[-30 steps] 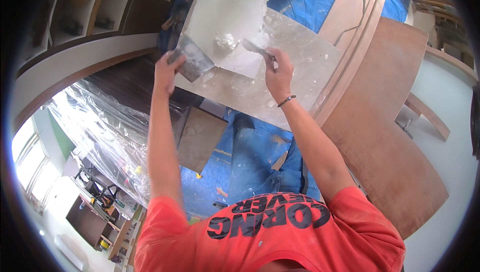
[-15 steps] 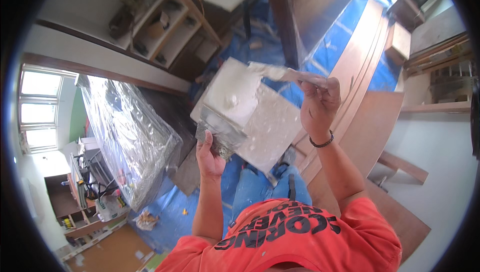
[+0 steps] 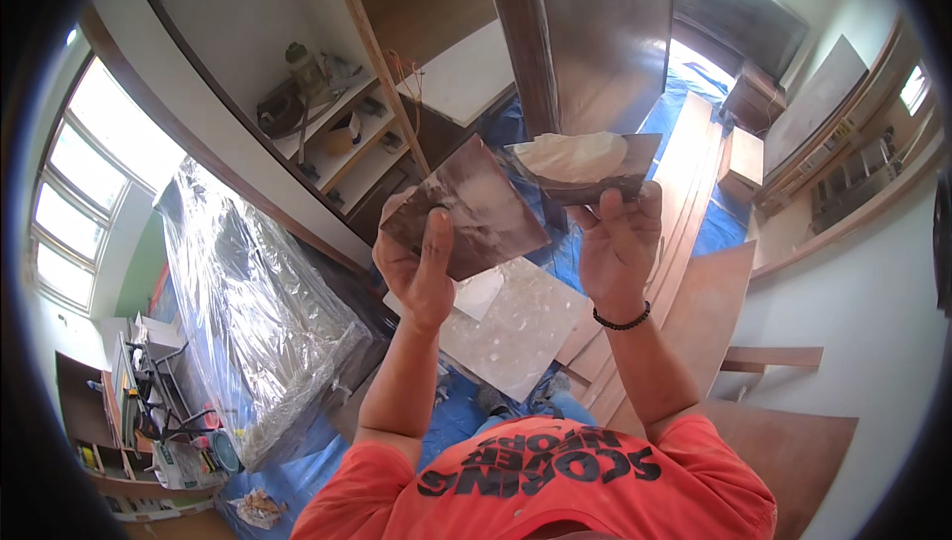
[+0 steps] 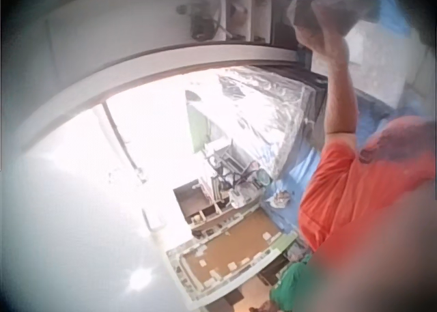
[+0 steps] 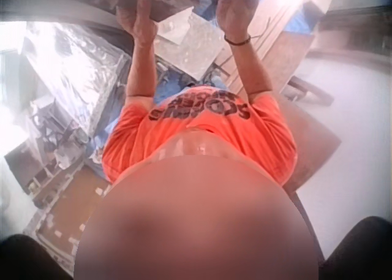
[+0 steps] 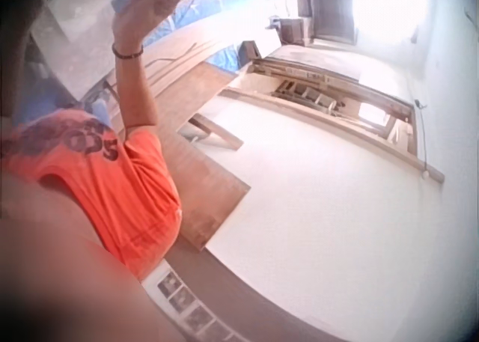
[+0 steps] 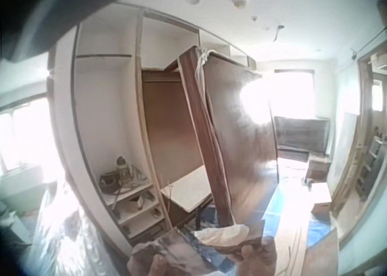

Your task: The person uses a putty knife to apply plaster to a wall and ceiling. They repeatedly scoop plaster from a hawk and spread it onto the surfaces, working on different sections of the wall and ceiling throughout the clip.

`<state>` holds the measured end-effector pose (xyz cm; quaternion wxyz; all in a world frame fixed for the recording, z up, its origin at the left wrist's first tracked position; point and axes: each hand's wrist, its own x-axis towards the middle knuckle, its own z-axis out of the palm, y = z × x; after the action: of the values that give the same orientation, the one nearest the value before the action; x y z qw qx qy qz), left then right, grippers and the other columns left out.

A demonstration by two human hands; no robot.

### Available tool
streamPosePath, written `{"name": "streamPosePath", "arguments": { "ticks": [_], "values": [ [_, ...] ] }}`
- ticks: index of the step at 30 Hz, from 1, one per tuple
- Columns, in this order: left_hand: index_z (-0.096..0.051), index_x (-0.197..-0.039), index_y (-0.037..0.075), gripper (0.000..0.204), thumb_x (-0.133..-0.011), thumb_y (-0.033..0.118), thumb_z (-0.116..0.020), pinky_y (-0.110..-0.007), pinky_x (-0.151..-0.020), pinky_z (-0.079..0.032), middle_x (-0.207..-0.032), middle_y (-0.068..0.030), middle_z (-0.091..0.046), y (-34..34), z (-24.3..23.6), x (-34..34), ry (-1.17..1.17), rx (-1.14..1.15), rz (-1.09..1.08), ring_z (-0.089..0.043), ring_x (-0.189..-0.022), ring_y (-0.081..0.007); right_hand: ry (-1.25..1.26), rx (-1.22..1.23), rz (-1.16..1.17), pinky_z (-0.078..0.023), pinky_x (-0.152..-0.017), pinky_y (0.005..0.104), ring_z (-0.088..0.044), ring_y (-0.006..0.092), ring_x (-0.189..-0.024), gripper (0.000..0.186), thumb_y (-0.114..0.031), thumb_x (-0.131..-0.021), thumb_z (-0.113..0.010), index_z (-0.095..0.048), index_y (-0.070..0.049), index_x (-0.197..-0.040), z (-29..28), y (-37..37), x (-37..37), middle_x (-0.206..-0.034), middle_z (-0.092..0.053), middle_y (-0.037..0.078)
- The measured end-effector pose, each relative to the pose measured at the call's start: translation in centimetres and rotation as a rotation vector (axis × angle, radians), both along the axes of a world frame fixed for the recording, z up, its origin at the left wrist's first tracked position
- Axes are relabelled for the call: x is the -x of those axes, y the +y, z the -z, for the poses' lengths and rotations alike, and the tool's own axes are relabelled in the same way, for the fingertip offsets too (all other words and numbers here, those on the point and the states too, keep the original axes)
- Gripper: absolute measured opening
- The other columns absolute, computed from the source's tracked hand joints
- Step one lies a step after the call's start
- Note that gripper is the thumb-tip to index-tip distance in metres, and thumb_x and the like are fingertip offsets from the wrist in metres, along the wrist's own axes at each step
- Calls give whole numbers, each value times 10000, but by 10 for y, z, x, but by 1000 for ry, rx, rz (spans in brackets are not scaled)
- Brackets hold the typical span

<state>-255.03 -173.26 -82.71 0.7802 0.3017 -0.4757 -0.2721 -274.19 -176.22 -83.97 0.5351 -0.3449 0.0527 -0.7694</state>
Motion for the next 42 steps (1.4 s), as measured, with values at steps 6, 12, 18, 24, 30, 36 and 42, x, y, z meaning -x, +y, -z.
{"name": "streamPosePath", "arguments": {
  "ticks": [6, 12, 18, 24, 30, 36, 42],
  "values": [
    [-659, -1150, -21, 204, -981, 93, -675, -231, -830, -452, -1011, -14, -686, 11, -11, -29, 36, -22, -33, -577, -899, -65, 210, -62, 137, -614, -833, 322, -702, 134, -964, 163, 38, -955, -665, -600, -43, -1081, 1, 35, -42, -1038, -736, 96],
    [-669, -1130, 0, 196, -981, 126, -673, -260, -804, -501, -1017, -31, -706, 8, 2, -43, 320, -202, 68, -642, -890, -108, 814, -171, 405, -429, -618, 176, -560, 6, -718, 91, 3, -934, -728, -661, 13, -995, -9, 77, -56, -784, -715, 23],
    [-614, -1285, -1, 342, -986, 161, -649, -365, -976, -498, -1169, -91, -655, -5, 21, -28, 459, -343, 303, -620, -1121, -249, 1030, -339, 308, -522, -675, 200, -648, 46, -755, 157, -44, -961, -707, -646, 45, -1075, -24, 93, -36, -856, -739, 52],
    [-632, -1222, 30, 291, -953, 140, -655, -399, -898, -537, -1189, -144, -631, -5, 33, -28, 329, -175, -41, -627, -1089, -302, 1052, -413, 184, -523, -640, 211, -640, 40, -701, 153, -82, -959, -708, -680, 17, -1072, 3, 93, -10, -811, -734, 32],
    [-657, -1214, 173, 326, -892, 147, -699, -498, -885, -571, -1231, -222, -613, 19, 23, -19, -505, 546, 248, -631, -1110, -379, 15, -699, -325, -578, -835, 307, -701, 139, -963, 149, -104, -983, -603, -633, -73, -1125, 53, 57, 10, -1049, -719, 59],
    [-632, -1302, 347, 429, -892, 258, -720, -536, -982, -563, -1291, -104, -616, 30, 35, 37, -929, 649, 223, -631, -1175, -316, -325, -741, -594, -560, -945, 409, -690, 233, -1065, 242, -197, -1012, -546, -621, -77, -1209, 68, 62, 22, -1146, -708, 106],
    [-673, -1289, 307, 414, -891, 199, -710, -536, -1088, -489, -1315, -78, -617, 33, 71, 25, -1089, 489, 248, -601, -1233, -309, -338, -796, -698, -549, -961, 412, -685, 242, -1099, 489, -448, -1058, -510, -604, -34, -1301, 66, 63, 25, -1218, -695, 113]
  ]
}}
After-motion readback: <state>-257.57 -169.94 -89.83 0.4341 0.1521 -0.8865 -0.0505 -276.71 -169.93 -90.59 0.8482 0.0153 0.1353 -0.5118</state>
